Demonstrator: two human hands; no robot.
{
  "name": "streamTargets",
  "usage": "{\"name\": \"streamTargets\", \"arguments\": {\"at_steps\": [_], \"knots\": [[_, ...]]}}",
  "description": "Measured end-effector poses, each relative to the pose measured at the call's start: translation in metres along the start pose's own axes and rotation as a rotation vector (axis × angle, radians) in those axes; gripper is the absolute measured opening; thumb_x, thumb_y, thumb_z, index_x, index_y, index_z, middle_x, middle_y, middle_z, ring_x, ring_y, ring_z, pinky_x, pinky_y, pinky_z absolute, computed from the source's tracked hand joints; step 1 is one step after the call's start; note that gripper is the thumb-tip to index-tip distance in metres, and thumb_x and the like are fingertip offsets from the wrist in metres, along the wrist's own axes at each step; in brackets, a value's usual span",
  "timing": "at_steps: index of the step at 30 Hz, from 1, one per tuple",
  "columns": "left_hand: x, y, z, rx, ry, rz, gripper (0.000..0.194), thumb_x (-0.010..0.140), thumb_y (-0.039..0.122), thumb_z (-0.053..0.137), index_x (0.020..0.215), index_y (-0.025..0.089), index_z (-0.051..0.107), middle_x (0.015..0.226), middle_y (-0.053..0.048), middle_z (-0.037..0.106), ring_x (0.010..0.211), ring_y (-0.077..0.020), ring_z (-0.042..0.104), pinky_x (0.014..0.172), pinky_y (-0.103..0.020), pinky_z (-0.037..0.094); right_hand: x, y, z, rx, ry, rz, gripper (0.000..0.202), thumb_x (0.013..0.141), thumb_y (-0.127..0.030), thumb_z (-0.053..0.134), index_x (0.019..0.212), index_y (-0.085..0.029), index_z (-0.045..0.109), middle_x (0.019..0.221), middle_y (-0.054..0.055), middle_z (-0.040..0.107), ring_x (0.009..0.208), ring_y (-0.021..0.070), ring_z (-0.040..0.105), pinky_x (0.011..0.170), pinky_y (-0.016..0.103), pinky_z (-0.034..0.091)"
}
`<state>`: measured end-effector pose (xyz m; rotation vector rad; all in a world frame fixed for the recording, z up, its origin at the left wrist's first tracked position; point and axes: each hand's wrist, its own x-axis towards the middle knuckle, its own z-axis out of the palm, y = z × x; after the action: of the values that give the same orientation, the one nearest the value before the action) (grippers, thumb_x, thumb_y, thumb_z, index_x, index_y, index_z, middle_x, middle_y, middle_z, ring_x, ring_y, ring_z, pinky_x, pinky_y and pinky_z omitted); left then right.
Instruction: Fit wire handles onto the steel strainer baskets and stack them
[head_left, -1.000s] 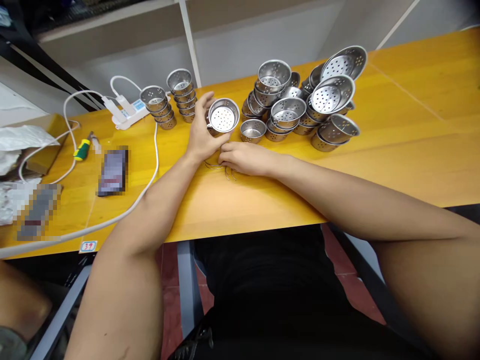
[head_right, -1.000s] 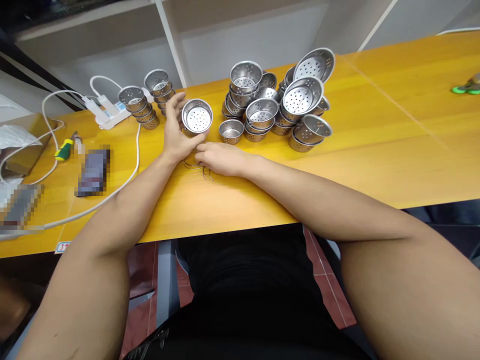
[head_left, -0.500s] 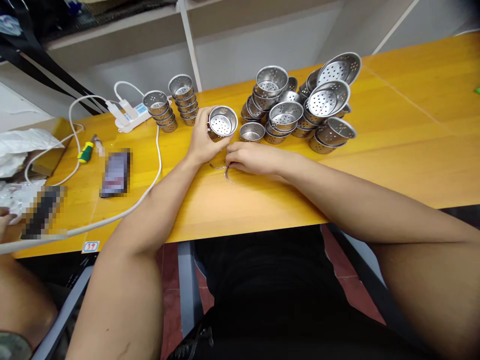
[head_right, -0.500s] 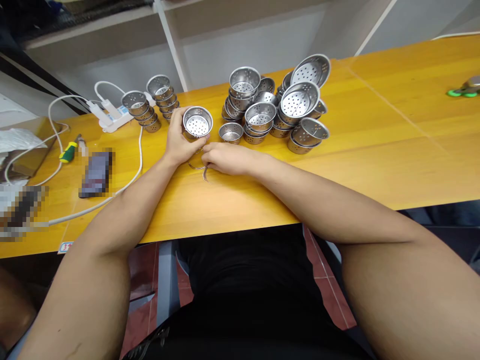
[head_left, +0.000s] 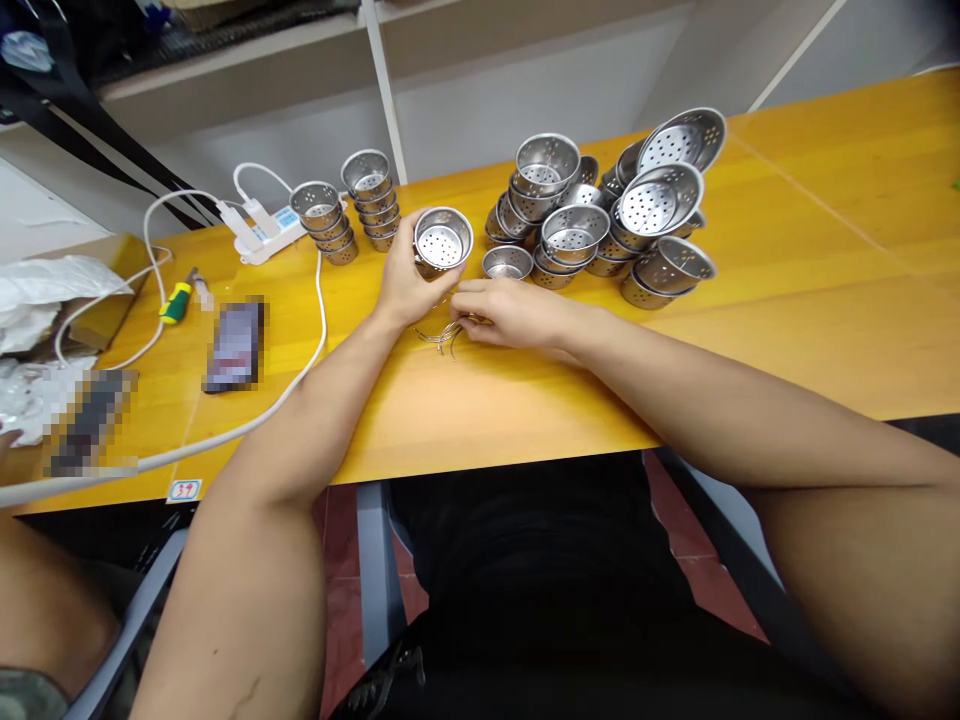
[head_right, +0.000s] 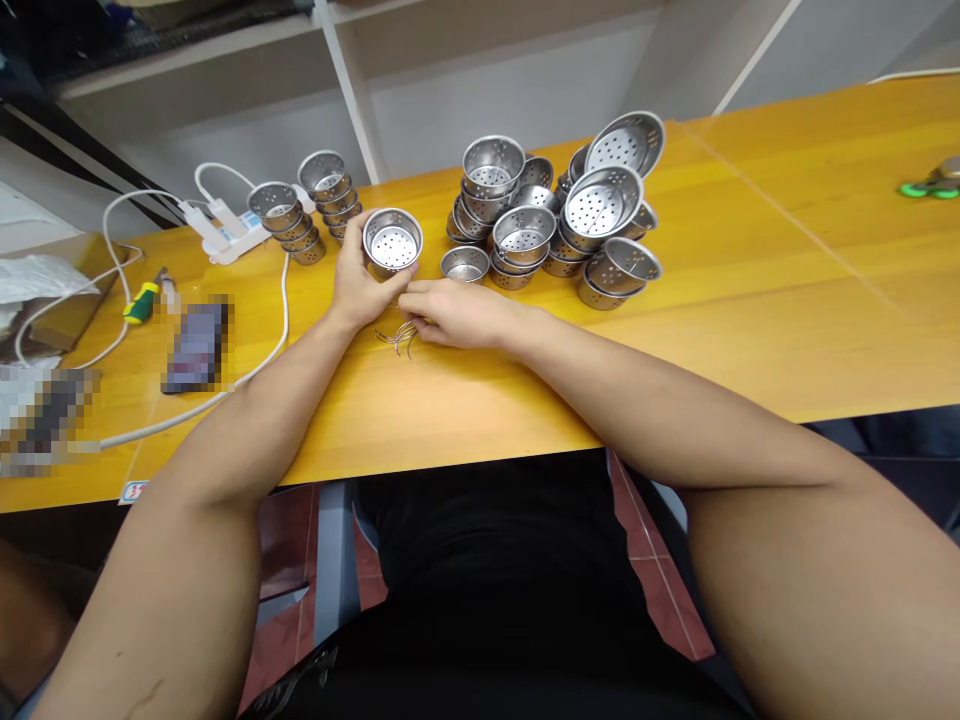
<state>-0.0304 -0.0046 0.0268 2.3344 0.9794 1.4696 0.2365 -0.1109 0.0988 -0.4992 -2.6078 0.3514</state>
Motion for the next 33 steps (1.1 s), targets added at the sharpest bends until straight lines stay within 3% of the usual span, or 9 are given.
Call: {"name": "streamTargets", "arguments": {"at_steps": [7,13,17,21,24,29,33], "knots": [[0.002,0.003,0.0,-0.006,0.026,-0.011,0.109,0.099,0.103,0.092,0.174,0.032,0.056,0.17,-0.017,0.074,0.174,-0.0454,0.072,0.155,-0.067,0.053,-0.003,-0.003,0.001,0.017,0.01,0.017,0.014,0.11,-0.01,0.064,0.109,-0.024,0.064,0.11,0.009,0.077,0.089,0.0226,0.063,0.084,0.034,0.046],[0.006,0.009,-0.004,0.013,0.109,0.032,0.106,0.087,0.102,0.104,0.161,0.035,0.065,0.157,-0.012,0.074,0.158,-0.0422,0.078,0.149,-0.07,0.059,-0.004,-0.003,-0.001,0.003,0.066,-0.046,0.016,0.111,-0.01,0.061,0.117,-0.022,0.071,0.114,0.01,0.081,0.089,0.0223,0.066,0.085,0.034,0.049],[0.004,0.003,-0.001,-0.002,0.108,0.04,0.101,0.092,0.103,0.098,0.158,0.035,0.063,0.153,-0.011,0.074,0.153,-0.0403,0.079,0.145,-0.068,0.061,-0.005,-0.003,0.001,0.014,0.16,-0.085,0.03,0.121,-0.015,0.059,0.139,-0.022,0.082,0.128,0.013,0.087,0.104,0.026,0.077,0.094,0.036,0.058],[0.003,-0.003,0.003,-0.03,0.087,0.034,0.106,0.095,0.112,0.088,0.164,0.037,0.055,0.153,-0.01,0.076,0.151,-0.0385,0.082,0.143,-0.066,0.062,-0.005,-0.001,0.003,0.066,0.27,-0.101,0.032,0.133,-0.032,0.059,0.14,-0.024,0.088,0.135,0.014,0.09,0.118,0.0296,0.084,0.105,0.043,0.066],[0.004,-0.005,0.005,-0.047,0.082,0.054,0.113,0.091,0.115,0.087,0.167,0.038,0.052,0.157,-0.011,0.075,0.153,-0.0393,0.082,0.143,-0.065,0.063,-0.006,0.0,0.002,0.059,0.383,0.012,0.034,0.132,-0.038,0.06,0.143,-0.025,0.09,0.131,0.013,0.091,0.117,0.0308,0.085,0.108,0.047,0.068],[0.005,-0.004,0.004,-0.024,0.074,0.08,0.11,0.099,0.107,0.086,0.175,0.037,0.048,0.169,-0.016,0.069,0.166,-0.0434,0.075,0.152,-0.067,0.057,-0.009,0.01,-0.004,0.106,0.57,0.318,0.042,0.13,-0.061,0.066,0.137,-0.027,0.088,0.105,0.009,0.083,0.092,0.0289,0.076,0.093,0.047,0.071],[0.005,0.005,0.003,0.029,0.088,0.077,0.099,0.107,0.099,0.083,0.178,0.038,0.049,0.17,-0.016,0.068,0.169,-0.044,0.074,0.153,-0.069,0.056,-0.013,0.03,-0.006,0.13,0.66,0.36,0.053,0.128,-0.078,0.069,0.129,-0.028,0.086,0.095,0.007,0.072,0.086,0.0291,0.071,0.091,0.052,0.073]]}}
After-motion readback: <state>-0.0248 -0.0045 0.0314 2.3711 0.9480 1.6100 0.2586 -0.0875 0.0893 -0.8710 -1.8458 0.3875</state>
